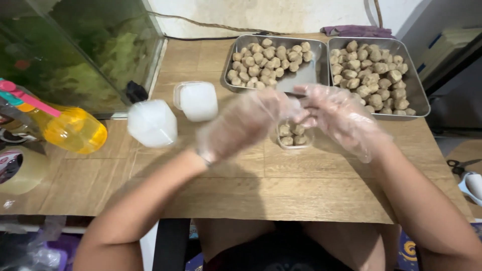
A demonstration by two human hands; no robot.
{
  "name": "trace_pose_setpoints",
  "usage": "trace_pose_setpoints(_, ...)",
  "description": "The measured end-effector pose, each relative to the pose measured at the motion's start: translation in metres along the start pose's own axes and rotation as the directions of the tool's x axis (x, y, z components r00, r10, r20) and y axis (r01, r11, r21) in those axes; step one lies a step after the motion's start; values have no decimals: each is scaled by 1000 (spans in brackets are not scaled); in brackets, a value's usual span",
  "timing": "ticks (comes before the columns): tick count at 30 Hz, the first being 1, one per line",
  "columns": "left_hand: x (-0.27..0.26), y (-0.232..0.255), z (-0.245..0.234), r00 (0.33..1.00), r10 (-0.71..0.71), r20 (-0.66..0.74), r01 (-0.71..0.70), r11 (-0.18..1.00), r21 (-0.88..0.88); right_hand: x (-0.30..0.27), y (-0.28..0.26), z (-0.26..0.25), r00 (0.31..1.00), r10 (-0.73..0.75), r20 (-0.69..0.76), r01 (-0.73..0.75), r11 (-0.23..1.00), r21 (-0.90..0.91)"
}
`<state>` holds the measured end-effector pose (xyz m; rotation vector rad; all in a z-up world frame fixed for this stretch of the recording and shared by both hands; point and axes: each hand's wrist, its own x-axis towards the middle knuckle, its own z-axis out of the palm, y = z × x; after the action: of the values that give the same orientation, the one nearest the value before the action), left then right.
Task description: Manually packaging small food items into plastic containers from metal trays.
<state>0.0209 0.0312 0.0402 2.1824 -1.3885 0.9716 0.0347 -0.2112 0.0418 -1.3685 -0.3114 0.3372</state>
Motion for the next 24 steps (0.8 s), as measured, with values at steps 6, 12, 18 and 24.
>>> trace_pose_setpoints(6,-14,10,93,979,-136,150,130,990,54,-15,-36,6,991,129,-38,-134,974,-184)
trace_pose_setpoints(12,-24,26,32,742,-533,406,644,735,-213,-5,-30,-8,969,247,-31,-245,926,-289)
trace_pose_setpoints(18,-28,34,30,348,-641,684,670,-341,-660,-9,-32,9,956,281,-82,-293,911,-291)
trace_pose_setpoints(24,-17,31,37,257,-721,643,708,-313,-633,-12,-24,9,947,292,-136,-321,821,-473)
